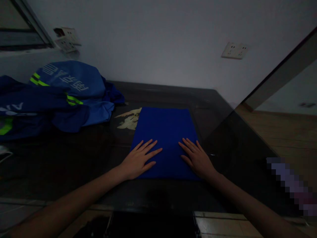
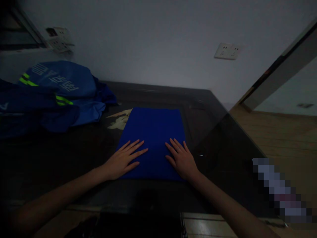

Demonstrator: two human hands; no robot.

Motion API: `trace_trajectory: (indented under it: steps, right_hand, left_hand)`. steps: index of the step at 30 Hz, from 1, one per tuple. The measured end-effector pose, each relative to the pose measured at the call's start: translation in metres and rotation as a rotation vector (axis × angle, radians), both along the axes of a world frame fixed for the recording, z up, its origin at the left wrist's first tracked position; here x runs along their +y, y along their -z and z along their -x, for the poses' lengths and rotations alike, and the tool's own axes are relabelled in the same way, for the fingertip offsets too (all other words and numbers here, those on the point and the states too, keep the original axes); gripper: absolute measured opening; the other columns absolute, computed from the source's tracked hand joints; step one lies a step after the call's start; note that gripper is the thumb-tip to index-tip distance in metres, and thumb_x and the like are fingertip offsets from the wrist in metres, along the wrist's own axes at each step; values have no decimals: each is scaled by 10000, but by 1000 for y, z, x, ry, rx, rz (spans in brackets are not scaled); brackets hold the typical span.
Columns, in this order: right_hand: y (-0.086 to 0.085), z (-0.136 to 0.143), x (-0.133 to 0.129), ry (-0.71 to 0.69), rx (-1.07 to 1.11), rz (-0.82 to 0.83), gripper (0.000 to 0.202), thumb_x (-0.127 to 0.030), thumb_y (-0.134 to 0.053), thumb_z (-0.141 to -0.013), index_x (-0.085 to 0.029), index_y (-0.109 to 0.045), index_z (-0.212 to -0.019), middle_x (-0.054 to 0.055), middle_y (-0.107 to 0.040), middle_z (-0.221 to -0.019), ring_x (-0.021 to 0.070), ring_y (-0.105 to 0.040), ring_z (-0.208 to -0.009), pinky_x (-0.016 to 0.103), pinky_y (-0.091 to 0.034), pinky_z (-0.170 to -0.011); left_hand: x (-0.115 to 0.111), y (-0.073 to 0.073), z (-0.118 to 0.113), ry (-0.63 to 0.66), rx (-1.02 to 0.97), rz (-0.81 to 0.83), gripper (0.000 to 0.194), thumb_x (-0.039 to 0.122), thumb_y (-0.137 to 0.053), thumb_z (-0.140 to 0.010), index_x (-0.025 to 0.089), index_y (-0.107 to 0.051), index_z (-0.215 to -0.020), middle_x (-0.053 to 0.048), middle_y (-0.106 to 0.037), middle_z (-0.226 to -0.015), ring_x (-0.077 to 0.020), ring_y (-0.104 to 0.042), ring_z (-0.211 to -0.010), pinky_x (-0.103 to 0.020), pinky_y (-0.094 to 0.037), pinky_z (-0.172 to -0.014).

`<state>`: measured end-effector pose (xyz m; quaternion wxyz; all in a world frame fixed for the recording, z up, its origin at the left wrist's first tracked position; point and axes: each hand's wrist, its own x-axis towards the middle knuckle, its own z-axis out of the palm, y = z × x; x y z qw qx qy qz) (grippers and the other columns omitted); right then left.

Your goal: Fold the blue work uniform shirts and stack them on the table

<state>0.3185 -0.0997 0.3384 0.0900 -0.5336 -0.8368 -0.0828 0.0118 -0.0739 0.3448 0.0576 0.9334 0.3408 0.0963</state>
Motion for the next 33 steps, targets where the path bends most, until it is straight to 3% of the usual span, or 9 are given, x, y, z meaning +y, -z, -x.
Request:
trace_trajectory:
  steps: [4,7,12,21,29,31,33]
  right_hand:
    - [-6,1,-4,7,27,-3,502,-417,-398,-966,-216,-417,-1425,87,-368,-1500,247,-299,-1404,544,-244,-1142]
    - [-10,7,-14,-54,47,49,532,-428,-413,-959,-241,-364,-1455,75,-312,-1528,248,-259,-1420,546,-284,-1122]
    - [-7,11,-24,-157,15,142,584,-449,-447,-945,-308,-274,-1485,40,-243,-1553,261,-201,-1438,580,-253,-1123]
    - [0,-4,-25,-156,7,109,580,-442,-388,-969,-390,-150,-1496,19,-220,-1558,270,-223,-1429,577,-297,-1100]
    - [2,0,-51,-152,65,190,584,-458,-421,-949,-407,-195,-1485,27,-259,-1546,302,-268,-1410,614,-308,-1080]
    - [0,-1,-55,-154,117,229,572,-477,-459,-928,-400,-283,-1467,37,-315,-1527,312,-301,-1396,613,-321,-1072]
    - [-7,-4,-47,-140,236,254,513,-472,-474,-921,-363,-411,-1419,54,-424,-1471,289,-388,-1353,555,-369,-1067]
  left_hand:
    - [0,-3,-6,-18,25,-5,537,440,-400,-970,372,-250,-1481,-31,-208,-1578,-275,-183,-1446,-548,-187,-1144]
    - [-4,-7,-22,-49,10,8,584,456,-436,-952,353,-232,-1490,-62,-208,-1576,-302,-175,-1445,-603,-201,-1118]
    - [-9,-5,-43,90,-45,-4,612,408,-457,-951,384,-179,-1496,-46,-173,-1586,-282,-141,-1455,-600,-126,-1143]
    - [-13,-7,-24,77,-29,103,687,488,-529,-898,399,-193,-1490,-43,-120,-1591,-313,-141,-1450,-612,-116,-1139]
    - [-45,-13,-20,74,-77,260,820,441,-657,-814,396,-194,-1490,-49,-71,-1595,-335,-73,-1455,-645,-32,-1126]
    - [-41,-22,-15,114,-123,397,782,466,-675,-790,384,-290,-1465,-47,-133,-1590,-341,-121,-1449,-632,-41,-1131]
    - [-20,-35,-8,110,-246,566,587,477,-621,-828,342,-467,-1378,-50,-349,-1523,-312,-312,-1395,-560,-175,-1144]
